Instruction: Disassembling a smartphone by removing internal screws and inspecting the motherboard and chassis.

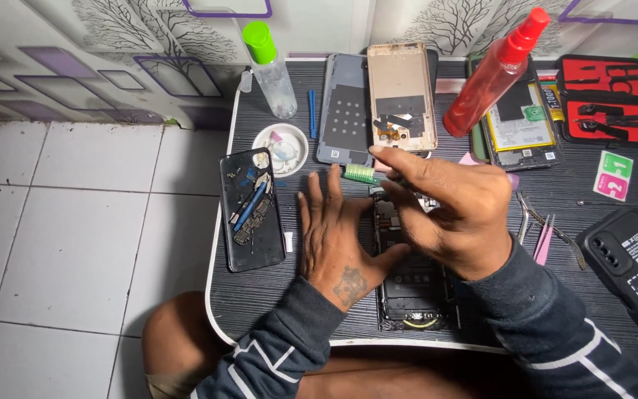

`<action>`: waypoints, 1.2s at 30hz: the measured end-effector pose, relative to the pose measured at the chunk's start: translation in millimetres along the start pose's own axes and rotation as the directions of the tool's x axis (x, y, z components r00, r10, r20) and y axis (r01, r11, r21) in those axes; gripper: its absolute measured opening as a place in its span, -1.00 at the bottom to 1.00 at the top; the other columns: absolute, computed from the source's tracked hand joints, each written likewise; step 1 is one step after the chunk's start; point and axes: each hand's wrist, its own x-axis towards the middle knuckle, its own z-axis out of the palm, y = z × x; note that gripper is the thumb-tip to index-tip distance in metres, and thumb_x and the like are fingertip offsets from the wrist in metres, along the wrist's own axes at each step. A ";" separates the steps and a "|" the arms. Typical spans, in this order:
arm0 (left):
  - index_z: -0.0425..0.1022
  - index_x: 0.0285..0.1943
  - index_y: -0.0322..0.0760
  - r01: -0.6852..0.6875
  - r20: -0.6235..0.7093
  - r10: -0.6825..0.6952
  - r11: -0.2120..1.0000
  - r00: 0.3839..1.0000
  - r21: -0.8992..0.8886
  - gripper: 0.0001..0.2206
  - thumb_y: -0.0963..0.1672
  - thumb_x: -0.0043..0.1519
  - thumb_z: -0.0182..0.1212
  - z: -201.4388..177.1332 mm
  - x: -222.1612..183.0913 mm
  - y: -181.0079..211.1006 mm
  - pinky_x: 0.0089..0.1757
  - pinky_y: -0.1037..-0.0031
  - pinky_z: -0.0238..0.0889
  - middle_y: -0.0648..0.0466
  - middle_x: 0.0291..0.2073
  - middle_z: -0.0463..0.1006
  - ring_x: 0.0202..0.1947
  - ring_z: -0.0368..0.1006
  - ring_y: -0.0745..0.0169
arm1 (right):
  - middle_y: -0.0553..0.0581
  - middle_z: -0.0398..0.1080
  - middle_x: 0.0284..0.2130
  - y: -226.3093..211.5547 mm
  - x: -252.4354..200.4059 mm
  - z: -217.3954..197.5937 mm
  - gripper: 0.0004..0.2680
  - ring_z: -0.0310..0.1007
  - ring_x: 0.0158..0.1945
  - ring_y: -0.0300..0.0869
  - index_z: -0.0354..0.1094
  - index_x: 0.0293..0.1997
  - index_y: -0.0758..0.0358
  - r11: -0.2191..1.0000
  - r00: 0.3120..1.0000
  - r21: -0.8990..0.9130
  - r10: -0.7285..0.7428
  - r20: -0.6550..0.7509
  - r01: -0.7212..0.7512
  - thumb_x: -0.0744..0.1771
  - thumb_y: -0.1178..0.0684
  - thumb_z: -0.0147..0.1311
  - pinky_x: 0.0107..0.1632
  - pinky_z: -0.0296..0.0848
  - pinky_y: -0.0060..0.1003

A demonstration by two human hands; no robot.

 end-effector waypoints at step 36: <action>0.46 0.04 -0.12 0.012 -0.009 -0.012 0.999 1.000 0.031 -0.37 0.23 -0.07 0.33 6.0 -1.1 -5.1 0.35 -0.24 -0.39 -0.26 0.55 -0.09 0.55 -0.28 -0.46 | 0.22 0.59 0.01 -3.8 0.7 -5.7 -0.63 0.66 -0.26 -0.22 0.32 0.32 0.20 0.991 0.994 -0.106 0.094 0.061 -0.087 0.34 0.25 0.20 -0.21 0.53 -0.41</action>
